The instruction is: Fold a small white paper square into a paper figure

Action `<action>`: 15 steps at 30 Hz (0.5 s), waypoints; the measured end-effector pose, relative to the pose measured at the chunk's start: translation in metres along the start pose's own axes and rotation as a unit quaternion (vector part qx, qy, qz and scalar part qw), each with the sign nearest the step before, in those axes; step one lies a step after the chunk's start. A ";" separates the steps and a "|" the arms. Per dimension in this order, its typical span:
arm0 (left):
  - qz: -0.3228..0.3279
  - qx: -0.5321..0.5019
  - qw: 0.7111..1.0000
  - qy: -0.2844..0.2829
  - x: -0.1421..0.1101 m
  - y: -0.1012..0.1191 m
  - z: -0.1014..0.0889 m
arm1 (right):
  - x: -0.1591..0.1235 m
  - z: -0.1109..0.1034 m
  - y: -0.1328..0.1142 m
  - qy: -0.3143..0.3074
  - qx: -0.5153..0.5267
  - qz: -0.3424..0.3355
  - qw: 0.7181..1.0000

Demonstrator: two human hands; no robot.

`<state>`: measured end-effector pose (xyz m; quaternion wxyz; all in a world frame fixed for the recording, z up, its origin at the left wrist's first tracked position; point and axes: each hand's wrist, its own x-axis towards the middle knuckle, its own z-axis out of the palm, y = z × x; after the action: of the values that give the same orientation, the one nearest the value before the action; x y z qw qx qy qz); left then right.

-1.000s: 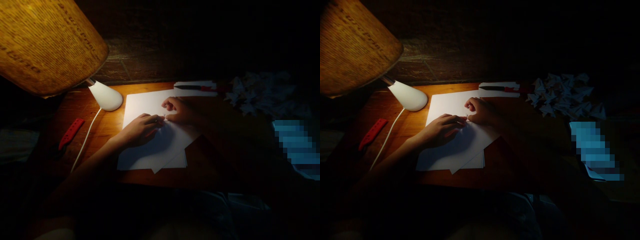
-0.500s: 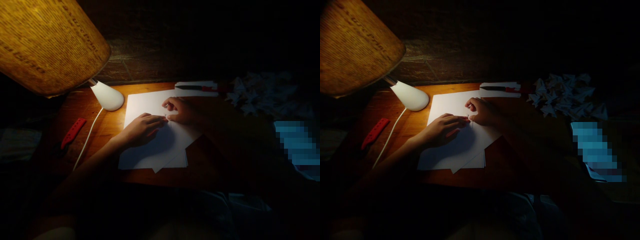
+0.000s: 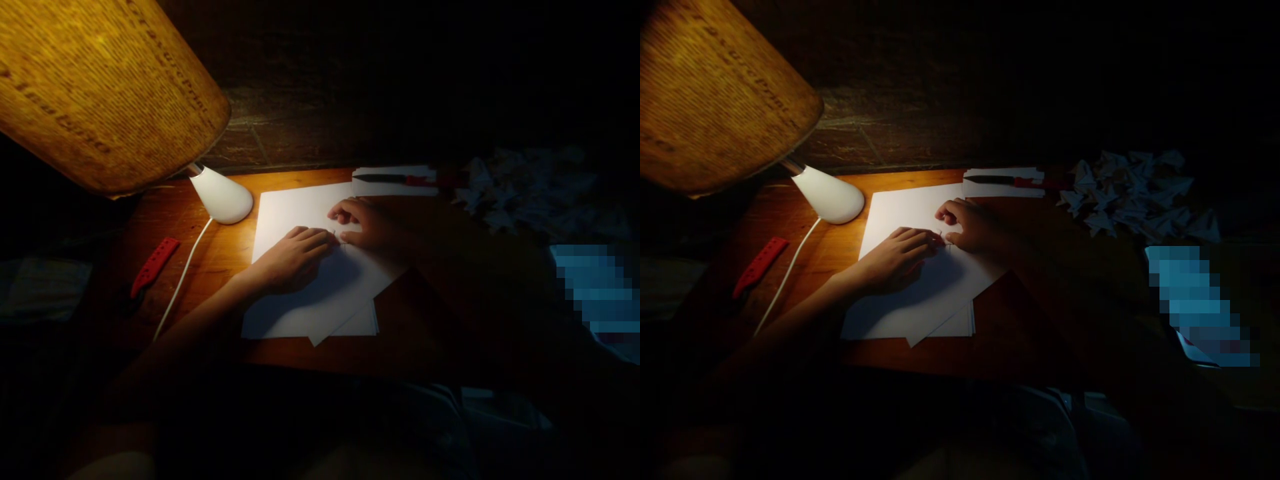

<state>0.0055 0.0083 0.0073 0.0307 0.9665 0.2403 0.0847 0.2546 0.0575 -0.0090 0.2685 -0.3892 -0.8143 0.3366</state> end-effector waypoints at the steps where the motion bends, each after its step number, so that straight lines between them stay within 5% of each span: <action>1: 0.002 0.003 1.000 -0.001 0.000 0.000 0.000 | 0.000 -0.001 0.000 -0.003 -0.004 -0.005 1.000; 15: -0.009 -0.019 1.000 0.007 -0.003 -0.004 0.006 | 0.000 0.001 0.000 -0.001 0.008 0.002 1.000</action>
<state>0.0020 0.0100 0.0004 0.0476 0.9630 0.2475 0.0959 0.2537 0.0566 -0.0095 0.2699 -0.3879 -0.8115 0.3439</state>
